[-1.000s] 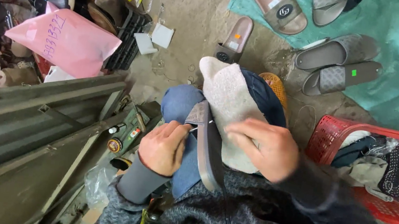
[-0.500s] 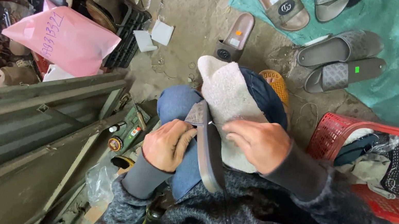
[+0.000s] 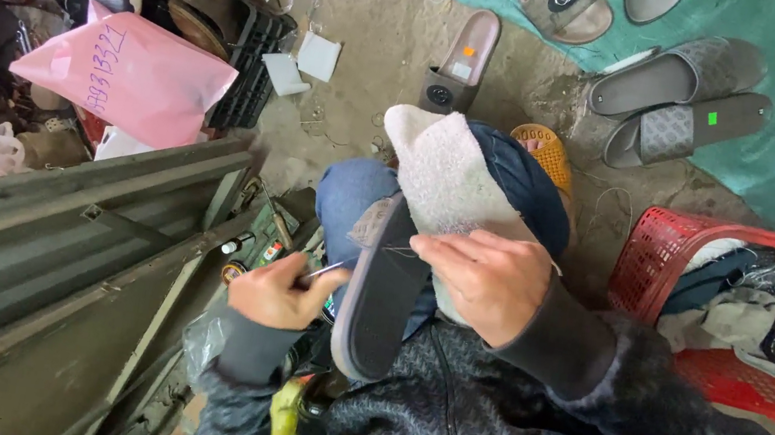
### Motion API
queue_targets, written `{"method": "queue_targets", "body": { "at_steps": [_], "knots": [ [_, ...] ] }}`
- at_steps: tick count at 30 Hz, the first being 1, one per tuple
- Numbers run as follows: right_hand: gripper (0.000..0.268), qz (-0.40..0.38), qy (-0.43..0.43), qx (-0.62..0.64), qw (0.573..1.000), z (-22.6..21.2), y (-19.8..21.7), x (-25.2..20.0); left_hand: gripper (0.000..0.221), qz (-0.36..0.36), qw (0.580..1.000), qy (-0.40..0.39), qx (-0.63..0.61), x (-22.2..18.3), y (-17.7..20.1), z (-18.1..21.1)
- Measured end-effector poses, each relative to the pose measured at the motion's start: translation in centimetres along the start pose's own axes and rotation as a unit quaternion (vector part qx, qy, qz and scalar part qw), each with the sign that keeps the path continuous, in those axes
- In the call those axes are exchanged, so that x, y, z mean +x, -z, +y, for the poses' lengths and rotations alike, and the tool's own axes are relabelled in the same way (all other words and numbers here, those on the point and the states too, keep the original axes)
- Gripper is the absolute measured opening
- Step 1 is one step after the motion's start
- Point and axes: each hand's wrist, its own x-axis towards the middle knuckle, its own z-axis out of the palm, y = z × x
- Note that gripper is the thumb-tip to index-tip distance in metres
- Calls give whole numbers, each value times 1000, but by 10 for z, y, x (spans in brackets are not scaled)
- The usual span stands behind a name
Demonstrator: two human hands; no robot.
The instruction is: The person is manually stitching the straps and soles of various sandals to repair them in a workshop environment.
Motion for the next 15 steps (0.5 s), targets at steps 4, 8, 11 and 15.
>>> {"method": "queue_targets", "body": {
  "at_steps": [4,8,11,15],
  "knots": [
    [19,23,31,-76,996,1,-8,2,64,-123,975,183,21,-39,20,-46],
    [14,17,23,-93,995,21,-42,-20,63,-67,987,145,15,-49,0,-46],
    [21,8,-1,-106,994,59,-29,-44,65,-11,994,101,-28,-27,-13,-9],
    [27,9,-135,-86,987,101,27,-54,64,-33,958,114,-261,-6,-31,26]
  ]
}}
